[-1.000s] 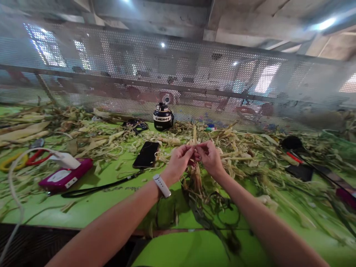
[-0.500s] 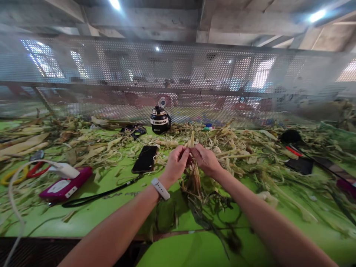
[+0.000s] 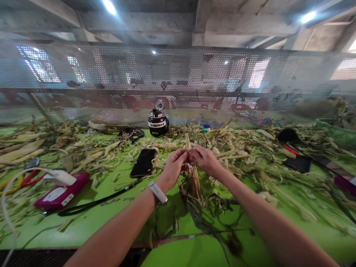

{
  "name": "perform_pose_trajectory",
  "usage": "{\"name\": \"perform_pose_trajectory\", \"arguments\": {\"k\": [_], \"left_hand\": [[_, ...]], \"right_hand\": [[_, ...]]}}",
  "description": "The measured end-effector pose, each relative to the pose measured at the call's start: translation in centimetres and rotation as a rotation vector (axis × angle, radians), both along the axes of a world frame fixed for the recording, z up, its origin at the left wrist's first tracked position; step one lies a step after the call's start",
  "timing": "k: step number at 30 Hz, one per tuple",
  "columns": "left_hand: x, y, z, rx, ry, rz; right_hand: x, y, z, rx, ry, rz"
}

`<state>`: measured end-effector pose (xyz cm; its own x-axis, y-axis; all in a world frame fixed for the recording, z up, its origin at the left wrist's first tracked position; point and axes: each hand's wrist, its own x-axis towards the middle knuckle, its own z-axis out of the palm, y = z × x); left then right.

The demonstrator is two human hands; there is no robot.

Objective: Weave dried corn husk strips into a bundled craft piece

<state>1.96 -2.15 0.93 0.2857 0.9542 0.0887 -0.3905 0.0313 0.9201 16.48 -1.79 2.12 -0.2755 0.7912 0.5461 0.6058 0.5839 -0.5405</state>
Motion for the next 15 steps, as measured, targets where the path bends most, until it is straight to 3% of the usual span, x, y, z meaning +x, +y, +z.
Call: {"name": "perform_pose_trajectory", "arguments": {"k": [6,15], "left_hand": [[0.05,0.07,0.09,0.032,0.019,-0.002],[0.56,-0.31,0.64,0.092,-0.047,0.091]], "right_hand": [[0.11,-0.33,0.92,-0.042,0.055,0.045],[-0.74,-0.07,-0.02,-0.028,0.157,-0.054]]}}
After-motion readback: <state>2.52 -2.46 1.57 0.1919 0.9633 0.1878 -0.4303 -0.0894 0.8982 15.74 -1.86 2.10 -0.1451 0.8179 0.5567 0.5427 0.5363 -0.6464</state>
